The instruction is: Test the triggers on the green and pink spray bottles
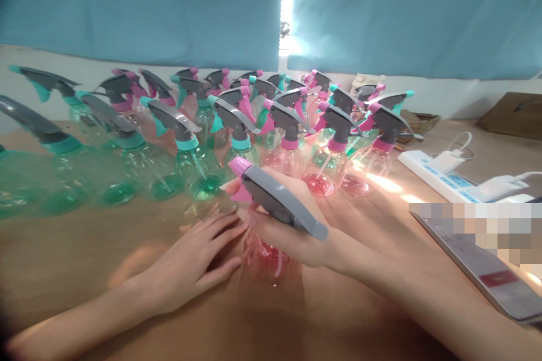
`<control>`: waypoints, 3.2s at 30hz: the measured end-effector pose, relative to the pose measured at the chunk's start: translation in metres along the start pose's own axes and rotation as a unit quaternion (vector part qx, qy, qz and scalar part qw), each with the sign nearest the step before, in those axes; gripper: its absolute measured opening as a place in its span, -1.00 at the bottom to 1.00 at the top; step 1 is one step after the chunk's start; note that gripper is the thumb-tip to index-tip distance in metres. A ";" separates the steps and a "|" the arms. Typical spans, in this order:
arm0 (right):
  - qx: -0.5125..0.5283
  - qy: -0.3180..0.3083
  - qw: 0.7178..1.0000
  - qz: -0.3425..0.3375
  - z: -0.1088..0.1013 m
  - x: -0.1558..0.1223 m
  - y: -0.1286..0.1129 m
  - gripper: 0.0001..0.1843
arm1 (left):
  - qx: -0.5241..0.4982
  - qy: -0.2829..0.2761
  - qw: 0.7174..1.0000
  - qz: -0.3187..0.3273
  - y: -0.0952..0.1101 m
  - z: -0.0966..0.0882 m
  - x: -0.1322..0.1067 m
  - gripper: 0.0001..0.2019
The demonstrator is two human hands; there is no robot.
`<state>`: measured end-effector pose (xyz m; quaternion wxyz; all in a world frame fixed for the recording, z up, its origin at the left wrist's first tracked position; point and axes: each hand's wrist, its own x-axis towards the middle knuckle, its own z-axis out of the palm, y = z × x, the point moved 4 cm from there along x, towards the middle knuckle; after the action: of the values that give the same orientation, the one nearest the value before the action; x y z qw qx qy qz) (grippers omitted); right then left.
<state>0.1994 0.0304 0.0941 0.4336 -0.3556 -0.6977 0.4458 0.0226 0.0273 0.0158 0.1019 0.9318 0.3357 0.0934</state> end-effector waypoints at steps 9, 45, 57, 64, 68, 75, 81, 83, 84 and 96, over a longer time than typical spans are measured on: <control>0.000 0.005 1.000 -0.008 -0.001 0.000 0.001 -0.83 | 0.012 -0.011 1.000 -0.004 0.001 -0.001 0.000 -0.54; -0.003 -0.003 1.000 -0.023 -0.002 -0.002 0.001 -0.74 | -0.012 0.009 1.000 0.000 0.001 -0.003 0.001 -0.57; -0.027 -0.001 0.999 -0.022 -0.001 0.000 0.001 -0.90 | -0.008 0.006 1.000 0.000 0.000 -0.002 0.001 -0.55; -0.076 -0.016 0.997 -0.007 -0.003 -0.001 -0.006 -0.87 | 0.009 -0.009 1.000 -0.004 0.001 -0.002 0.002 -0.54; -0.102 -0.010 0.995 -0.015 -0.004 0.001 -0.010 -0.76 | 0.012 -0.012 1.000 -0.005 0.001 -0.001 0.002 -0.54; -0.085 -0.021 0.995 -0.042 -0.004 -0.001 -0.006 -0.71 | 0.011 -0.008 1.000 0.000 0.000 0.000 0.002 -0.53; -0.069 0.003 0.997 -0.017 -0.003 -0.003 0.003 -0.79 | 0.011 -0.006 1.000 -0.001 0.001 0.000 0.001 -0.54; -0.052 0.000 0.998 -0.022 -0.002 -0.003 0.004 -0.88 | 0.013 -0.007 1.000 0.000 0.001 0.000 0.001 -0.53; -0.042 0.000 0.999 -0.025 -0.002 -0.003 0.005 -0.88 | 0.014 -0.007 1.000 0.001 0.001 0.000 0.001 -0.53; -0.027 0.015 0.998 -0.054 -0.005 -0.003 0.003 -0.68 | 0.000 0.000 1.000 0.004 0.001 -0.002 0.001 -0.53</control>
<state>0.2053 0.0305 0.0912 0.4580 -0.3358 -0.7208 0.3973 0.0236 0.0278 0.0177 0.1013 0.9331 0.3322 0.0933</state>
